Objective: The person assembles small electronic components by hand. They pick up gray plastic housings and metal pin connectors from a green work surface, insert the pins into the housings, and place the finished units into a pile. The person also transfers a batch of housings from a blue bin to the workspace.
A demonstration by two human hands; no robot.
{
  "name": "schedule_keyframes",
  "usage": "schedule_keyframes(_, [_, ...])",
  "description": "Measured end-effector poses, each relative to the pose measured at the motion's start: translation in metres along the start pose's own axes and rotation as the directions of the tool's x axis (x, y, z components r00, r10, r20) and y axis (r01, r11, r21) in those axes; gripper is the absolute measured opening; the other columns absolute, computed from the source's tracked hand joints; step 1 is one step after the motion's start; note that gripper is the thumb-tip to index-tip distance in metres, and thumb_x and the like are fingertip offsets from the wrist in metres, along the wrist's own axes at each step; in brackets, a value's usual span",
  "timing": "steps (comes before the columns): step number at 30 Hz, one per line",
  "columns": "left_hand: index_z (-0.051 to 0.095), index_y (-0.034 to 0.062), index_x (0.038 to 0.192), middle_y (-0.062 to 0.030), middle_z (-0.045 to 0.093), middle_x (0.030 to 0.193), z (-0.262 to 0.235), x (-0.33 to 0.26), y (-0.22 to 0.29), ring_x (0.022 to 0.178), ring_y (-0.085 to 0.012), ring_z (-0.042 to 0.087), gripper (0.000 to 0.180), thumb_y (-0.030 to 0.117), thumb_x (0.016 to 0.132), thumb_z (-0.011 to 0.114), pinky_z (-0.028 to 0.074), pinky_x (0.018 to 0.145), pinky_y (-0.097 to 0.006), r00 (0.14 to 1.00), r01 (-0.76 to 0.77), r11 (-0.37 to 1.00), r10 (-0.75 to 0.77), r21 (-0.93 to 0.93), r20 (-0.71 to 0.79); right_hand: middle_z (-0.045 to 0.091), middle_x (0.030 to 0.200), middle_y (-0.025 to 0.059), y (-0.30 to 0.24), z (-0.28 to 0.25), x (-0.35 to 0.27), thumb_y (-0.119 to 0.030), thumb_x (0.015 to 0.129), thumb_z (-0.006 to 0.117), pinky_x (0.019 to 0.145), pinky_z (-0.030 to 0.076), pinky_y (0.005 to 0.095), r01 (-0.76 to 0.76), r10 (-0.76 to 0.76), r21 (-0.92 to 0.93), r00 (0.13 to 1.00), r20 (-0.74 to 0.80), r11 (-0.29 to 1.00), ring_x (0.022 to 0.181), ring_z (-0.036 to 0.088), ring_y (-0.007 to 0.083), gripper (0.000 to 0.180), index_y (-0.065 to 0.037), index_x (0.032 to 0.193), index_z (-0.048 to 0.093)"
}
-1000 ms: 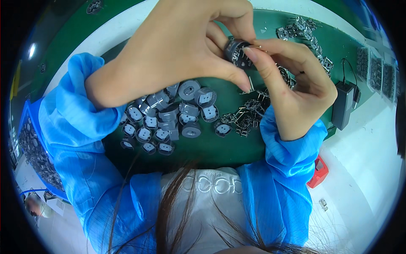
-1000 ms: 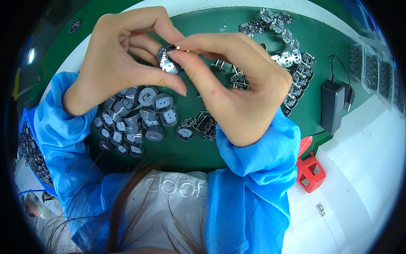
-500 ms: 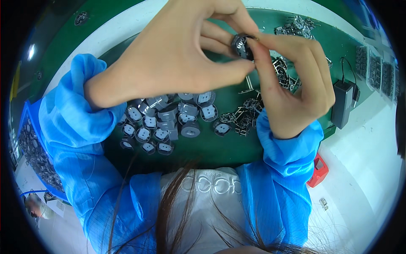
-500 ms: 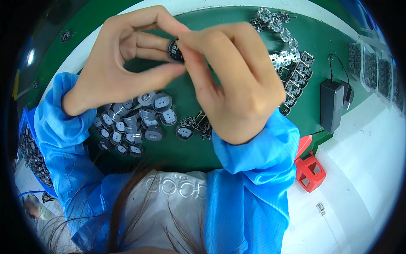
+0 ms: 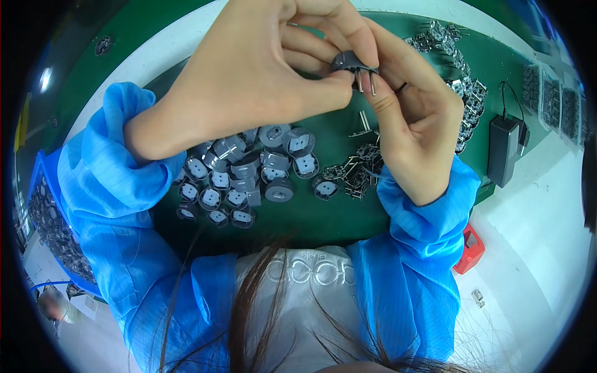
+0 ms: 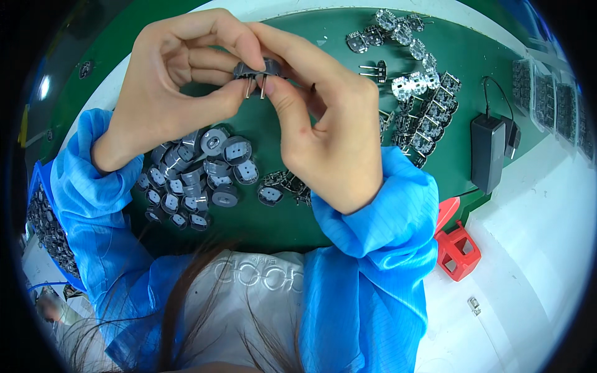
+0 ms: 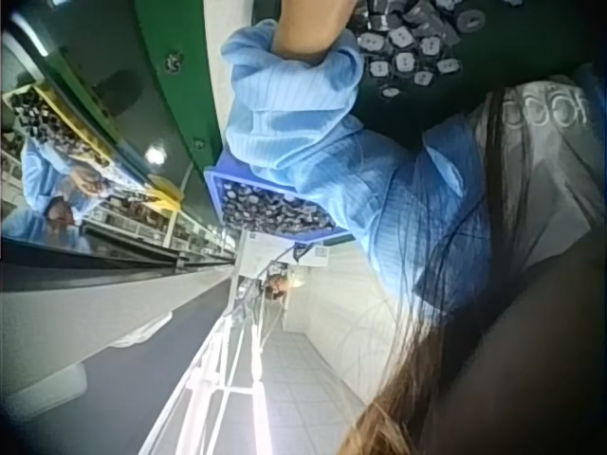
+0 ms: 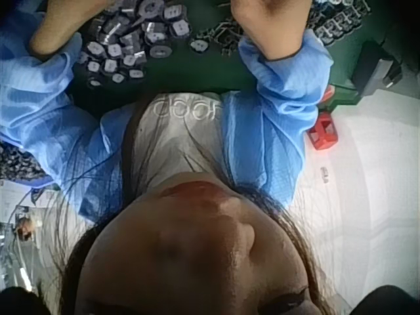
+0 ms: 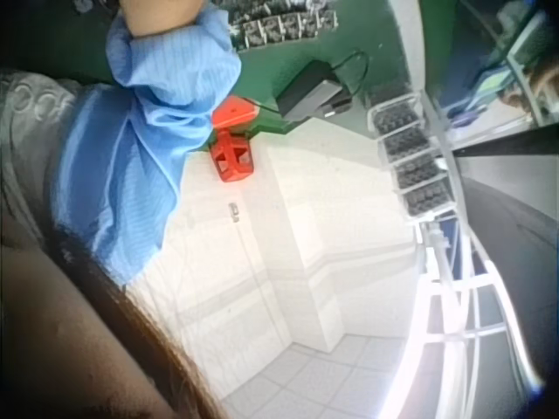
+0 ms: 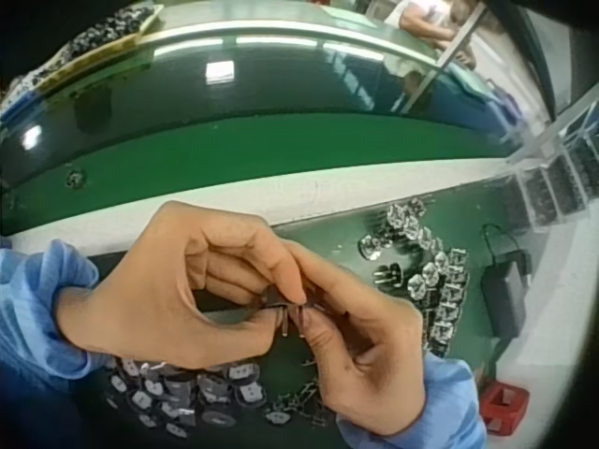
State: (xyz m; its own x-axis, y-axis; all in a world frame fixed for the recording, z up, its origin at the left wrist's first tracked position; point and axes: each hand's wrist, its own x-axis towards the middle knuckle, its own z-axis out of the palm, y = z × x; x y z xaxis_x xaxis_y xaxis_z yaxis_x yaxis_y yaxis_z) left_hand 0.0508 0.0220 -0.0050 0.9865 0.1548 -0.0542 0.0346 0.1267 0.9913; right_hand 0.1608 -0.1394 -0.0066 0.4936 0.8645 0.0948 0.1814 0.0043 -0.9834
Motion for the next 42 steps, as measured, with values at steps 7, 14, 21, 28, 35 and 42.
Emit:
schedule_keyframes(7, [0.068, -0.0056, 0.097, -0.0119, 0.072, 0.086, -0.06, 0.05, 0.0, 0.077, -0.0157, 0.069, 0.016, 0.003, 0.083, 0.068, 0.056, 0.073, -0.026, 0.966, -0.013, 0.825, 0.157, 0.565, -0.207, 0.072, 0.094, 0.0084, -0.002, -0.048, 0.005, -0.007, 0.089, 0.068, 0.073, 0.049, 0.0259, -0.056, 0.023, -0.496, 0.997, -0.072, 0.867, 0.081, 0.064, 0.0139, 0.021, -0.002, 0.109, 0.07])
schedule_keyframes(14, [0.067, -0.0004, 0.103, -0.018, 0.064, 0.109, -0.106, 0.035, -0.012, 0.11, -0.0338, 0.058, 0.022, 0.002, 0.082, 0.063, 0.046, 0.097, -0.04, 0.848, 0.046, 0.055, 0.526, 0.997, -0.068, 0.068, 0.078, 0.0058, -0.011, -0.044, 0.002, -0.012, 0.07, 0.082, 0.059, 0.048, 0.0307, -0.074, 0.15, -0.74, 0.988, 0.038, 0.669, 0.061, 0.057, 0.0195, 0.028, -0.006, 0.096, 0.073])
schedule_keyframes(21, [0.065, 0.0025, 0.108, -0.0117, 0.064, 0.101, -0.02, 0.039, -0.013, 0.095, -0.0284, 0.062, 0.03, -0.005, 0.079, 0.062, 0.052, 0.084, -0.037, 0.745, -0.663, 0.357, 0.399, 0.658, 0.534, 0.068, 0.079, 0.0093, -0.003, -0.04, 0.0, -0.007, 0.069, 0.079, 0.06, 0.05, 0.0354, 0.0, 0.123, -0.759, 0.987, 0.106, 0.651, 0.061, 0.06, 0.0256, 0.021, -0.009, 0.09, 0.074])
schedule_keyframes(28, [0.066, 0.0049, 0.11, -0.0083, 0.059, 0.118, -0.028, 0.039, -0.014, 0.108, -0.029, 0.056, 0.031, 0.001, 0.079, 0.064, 0.047, 0.093, -0.039, 0.818, -0.53, 0.551, 0.131, 0.645, 0.56, 0.067, 0.073, 0.0082, -0.008, -0.042, 0.003, -0.006, 0.074, 0.078, 0.054, 0.047, 0.0296, -0.063, 0.124, -0.675, 0.991, 0.042, 0.735, 0.062, 0.063, 0.0174, 0.013, -0.007, 0.086, 0.074])
schedule_keyframes(35, [0.062, 0.0046, 0.106, -0.0094, 0.054, 0.119, -0.017, 0.024, -0.023, 0.11, -0.0309, 0.054, 0.031, 0.007, 0.076, 0.07, 0.045, 0.094, -0.041, 0.846, -0.506, 0.595, 0.201, 0.624, 0.494, 0.071, 0.077, 0.0056, -0.007, -0.046, 0.0, -0.004, 0.079, 0.076, 0.061, 0.051, 0.0246, -0.152, 0.184, -0.444, 0.983, 0.029, 0.883, 0.071, 0.067, 0.0116, 0.012, -0.004, 0.091, 0.073])
schedule_keyframes(42, [0.06, 0.0024, 0.1, -0.0101, 0.062, 0.108, -0.006, 0.03, -0.037, 0.103, -0.0295, 0.06, 0.036, 0.005, 0.068, 0.077, 0.049, 0.091, -0.038, 0.826, -0.56, 0.592, 0.344, 0.579, 0.447, 0.07, 0.093, 0.0047, -0.024, -0.042, 0.0, 0.002, 0.083, 0.073, 0.078, 0.05, 0.0224, -0.214, 0.248, -0.377, 0.968, 0.043, 0.901, 0.085, 0.066, 0.0104, 0.013, 0.002, 0.095, 0.069])
